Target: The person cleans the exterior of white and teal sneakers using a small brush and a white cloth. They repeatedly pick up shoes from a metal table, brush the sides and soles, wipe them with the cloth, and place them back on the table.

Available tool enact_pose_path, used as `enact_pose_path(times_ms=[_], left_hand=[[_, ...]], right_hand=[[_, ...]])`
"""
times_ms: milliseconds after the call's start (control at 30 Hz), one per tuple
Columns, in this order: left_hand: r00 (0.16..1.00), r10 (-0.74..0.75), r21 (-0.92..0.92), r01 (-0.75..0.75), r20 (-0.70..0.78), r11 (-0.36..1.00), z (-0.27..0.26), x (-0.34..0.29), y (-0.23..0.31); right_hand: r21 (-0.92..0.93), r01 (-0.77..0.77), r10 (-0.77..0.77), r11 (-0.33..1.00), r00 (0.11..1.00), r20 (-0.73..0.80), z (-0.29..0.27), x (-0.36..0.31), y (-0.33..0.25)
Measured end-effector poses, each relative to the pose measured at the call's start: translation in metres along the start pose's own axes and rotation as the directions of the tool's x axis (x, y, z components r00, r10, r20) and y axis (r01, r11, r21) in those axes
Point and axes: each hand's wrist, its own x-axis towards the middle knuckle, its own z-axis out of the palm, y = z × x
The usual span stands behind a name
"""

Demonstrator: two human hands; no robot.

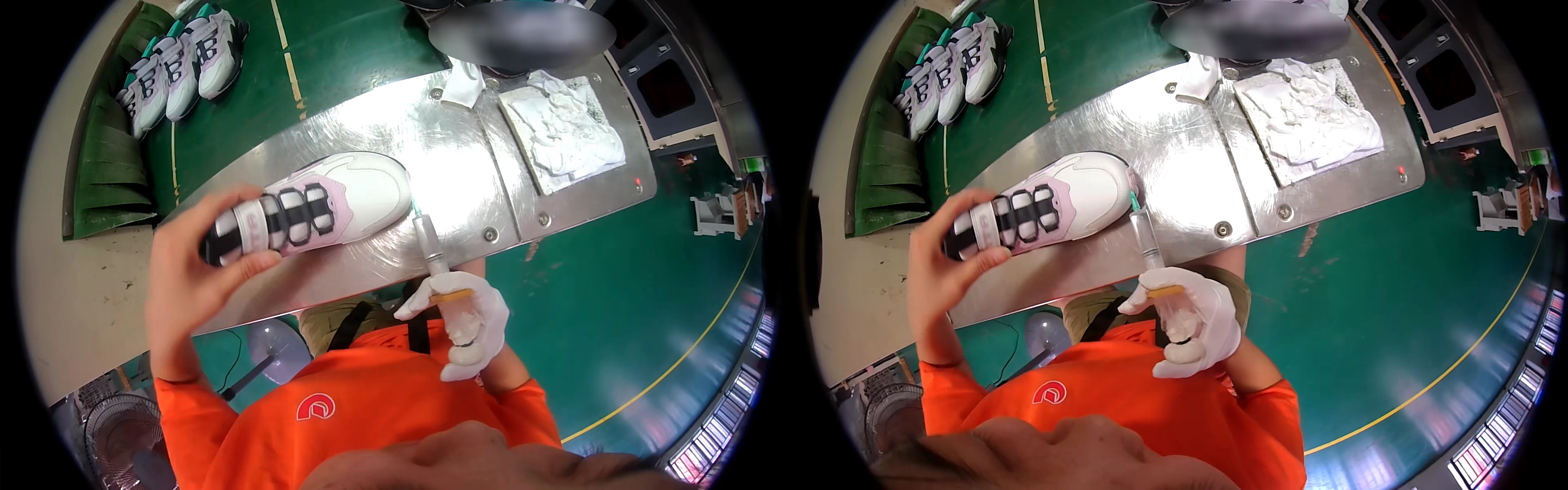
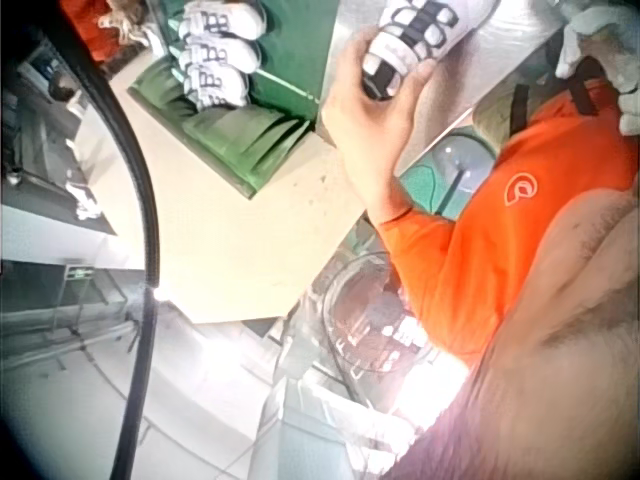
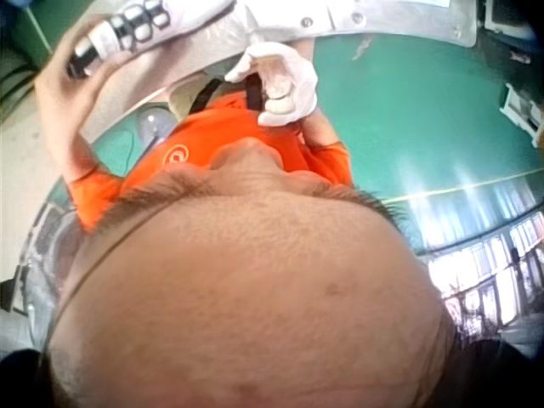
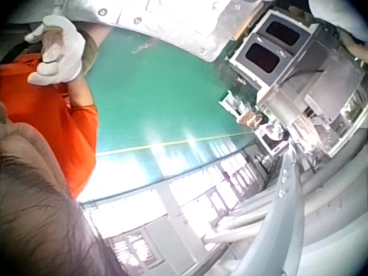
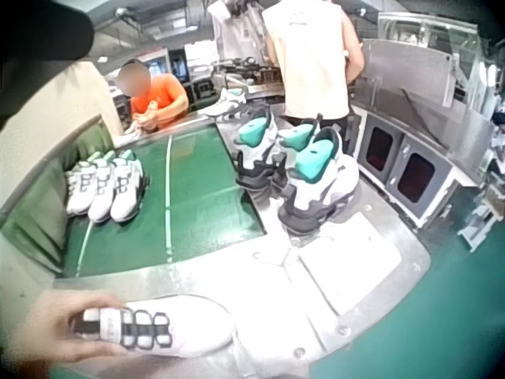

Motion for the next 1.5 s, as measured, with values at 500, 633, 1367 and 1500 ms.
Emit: enact_pose_path(times_ms=[500, 633, 1367, 1500], left_hand=[[0.537, 0.170, -0.064, -0.210, 0.826, 0.976, 0.018, 0.172, 0.022], [0.409, 0.171, -0.083, -0.224, 0.896, 0.971, 0.057, 0.172, 0.014], [0.945, 0.274, -0.700, -0.317, -0.178, 0.640, -0.063, 0.044, -0.069], [0.939, 0.223, -0.691, -0.342, -0.260, 0.637, -0.064, 0.037, -0.082]], right_hand=[[-0.137, -0.001, 0.002, 0.991, 1.000, 0.004, -0.015, -0.017, 0.025], [-0.045, 0.041, -0.040, 0.998, 0.999, 0.025, -0.011, -0.014, 0.020], [-0.007, -0.087, 0.080, 0.996, 0.876, 0.477, 0.061, 0.134, -0.003], [0.038, -0.183, 0.147, 0.982, 0.883, 0.445, 0.056, 0.131, 0.010]])
